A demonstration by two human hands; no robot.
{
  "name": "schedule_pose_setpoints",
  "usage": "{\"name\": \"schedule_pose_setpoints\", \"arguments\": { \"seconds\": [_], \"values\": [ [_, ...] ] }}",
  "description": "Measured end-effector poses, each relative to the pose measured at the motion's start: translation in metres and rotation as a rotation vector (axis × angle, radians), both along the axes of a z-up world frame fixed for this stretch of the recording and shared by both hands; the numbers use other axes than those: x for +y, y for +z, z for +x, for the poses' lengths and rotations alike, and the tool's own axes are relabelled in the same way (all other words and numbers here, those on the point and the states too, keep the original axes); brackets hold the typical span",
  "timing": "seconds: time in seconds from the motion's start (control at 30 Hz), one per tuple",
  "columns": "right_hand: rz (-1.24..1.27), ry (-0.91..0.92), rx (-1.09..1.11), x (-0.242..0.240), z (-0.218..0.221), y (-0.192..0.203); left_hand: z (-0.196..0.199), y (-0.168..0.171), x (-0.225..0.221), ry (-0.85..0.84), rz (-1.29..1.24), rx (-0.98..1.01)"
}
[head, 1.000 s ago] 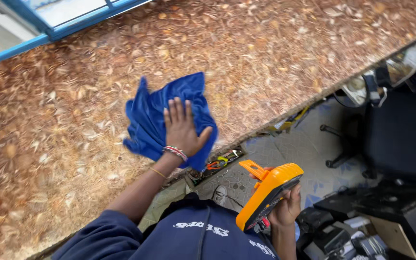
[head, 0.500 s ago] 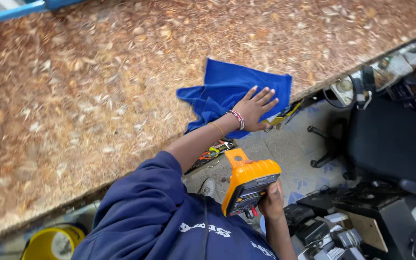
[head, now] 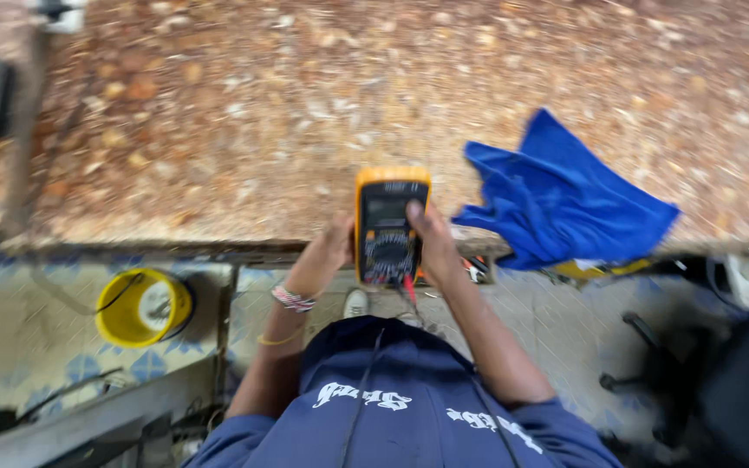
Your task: The person cleans a multimeter with a cloth.
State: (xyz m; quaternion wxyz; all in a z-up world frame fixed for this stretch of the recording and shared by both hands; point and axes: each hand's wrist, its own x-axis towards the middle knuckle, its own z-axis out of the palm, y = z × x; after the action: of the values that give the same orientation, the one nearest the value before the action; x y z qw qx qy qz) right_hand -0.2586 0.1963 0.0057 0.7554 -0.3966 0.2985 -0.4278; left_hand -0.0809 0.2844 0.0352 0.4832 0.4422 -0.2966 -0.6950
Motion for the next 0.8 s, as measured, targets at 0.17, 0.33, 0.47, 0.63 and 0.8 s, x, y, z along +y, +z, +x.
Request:
{"name": "schedule_pose_setpoints", "arguments": {
  "seconds": [0.17,0.33,0.47,0.63,0.8],
  "values": [
    [-0.291,0.267,0.143,-0.045,0.089,0.061,0.057,0.018,-0.016,0.387,-0.266,-0.537],
    [-0.815,0.091,0.789,-0.061,0.032,0.081,0.112,0.001,-0.028,0.497,-0.351,-0.469],
    [-0.832,-0.139,1.464,-0.067,-0.08,0.089,0.126,0.021,-0.019,0.513,-0.339,-0.499],
    [-0.111,-0.228,1.828,-0.101,-0.16,0.013,0.104,0.036,-0.015,0.627,-0.31,-0.587],
    [-0.206,-0.429,1.866,-0.138,-0.124,-0.037,0.018,0.06,-0.02,0.987,-0.583,-0.835]
  ]
}}
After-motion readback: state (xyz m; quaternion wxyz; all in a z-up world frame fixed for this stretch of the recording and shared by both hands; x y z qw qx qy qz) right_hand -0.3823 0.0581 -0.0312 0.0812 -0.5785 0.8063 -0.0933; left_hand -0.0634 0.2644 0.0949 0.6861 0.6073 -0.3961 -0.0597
